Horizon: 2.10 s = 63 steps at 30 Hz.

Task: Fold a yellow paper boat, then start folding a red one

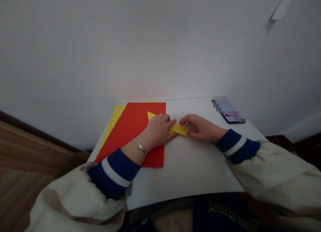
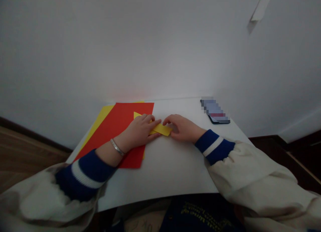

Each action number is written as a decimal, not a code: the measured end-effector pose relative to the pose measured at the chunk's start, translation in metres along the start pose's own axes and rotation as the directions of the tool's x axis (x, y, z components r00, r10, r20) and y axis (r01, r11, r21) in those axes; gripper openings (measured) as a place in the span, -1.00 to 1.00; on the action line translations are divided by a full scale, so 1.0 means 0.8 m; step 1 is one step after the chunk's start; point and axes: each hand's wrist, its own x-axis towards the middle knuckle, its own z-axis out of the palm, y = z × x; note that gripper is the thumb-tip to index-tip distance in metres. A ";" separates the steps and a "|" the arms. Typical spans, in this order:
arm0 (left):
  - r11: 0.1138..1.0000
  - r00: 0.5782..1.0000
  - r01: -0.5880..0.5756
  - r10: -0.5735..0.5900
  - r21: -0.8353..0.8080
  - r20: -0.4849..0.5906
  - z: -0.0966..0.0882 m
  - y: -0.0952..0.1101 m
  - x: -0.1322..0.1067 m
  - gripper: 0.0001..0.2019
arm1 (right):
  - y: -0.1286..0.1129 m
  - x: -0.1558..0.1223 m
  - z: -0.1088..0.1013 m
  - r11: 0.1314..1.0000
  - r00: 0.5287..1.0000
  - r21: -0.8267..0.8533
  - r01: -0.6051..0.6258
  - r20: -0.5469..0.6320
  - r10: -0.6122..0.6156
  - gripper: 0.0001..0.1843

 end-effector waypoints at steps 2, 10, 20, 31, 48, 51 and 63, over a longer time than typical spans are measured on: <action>0.999 1.000 -0.022 0.021 -0.047 -0.009 0.002 -0.002 0.002 -0.56 | -0.004 0.000 -0.001 0.999 0.999 -0.048 0.022 0.025 -0.021 -0.62; 0.988 0.999 -0.017 0.010 -0.154 -0.050 0.006 -0.009 0.009 -0.70 | -0.015 0.004 -0.007 0.976 0.993 -0.205 0.068 0.112 -0.046 -0.57; 0.983 0.999 -0.019 0.011 -0.182 -0.042 0.000 -0.003 0.014 -0.78 | -0.012 0.004 -0.005 0.940 0.987 -0.307 -0.145 0.016 0.158 -0.86; 0.965 0.966 -0.258 0.258 -0.051 -0.013 -0.005 0.000 0.011 -0.77 | -0.007 0.003 -0.004 0.946 0.955 -0.130 -0.297 -0.041 0.294 -0.87; 0.976 0.986 -0.167 0.162 -0.138 -0.047 -0.003 0.003 0.010 -0.80 | -0.009 -0.004 -0.006 0.995 0.997 -0.096 -0.003 -0.077 -0.004 -0.62; 0.968 0.985 -0.170 0.165 -0.184 -0.043 -0.001 0.000 0.012 -0.82 | -0.012 -0.004 -0.009 0.966 0.985 -0.208 0.156 -0.038 -0.167 -0.68; 0.943 0.987 -0.161 0.159 -0.291 -0.032 -0.001 0.000 0.019 -0.86 | -0.013 0.003 -0.003 0.891 0.996 -0.450 0.056 0.081 -0.022 -0.79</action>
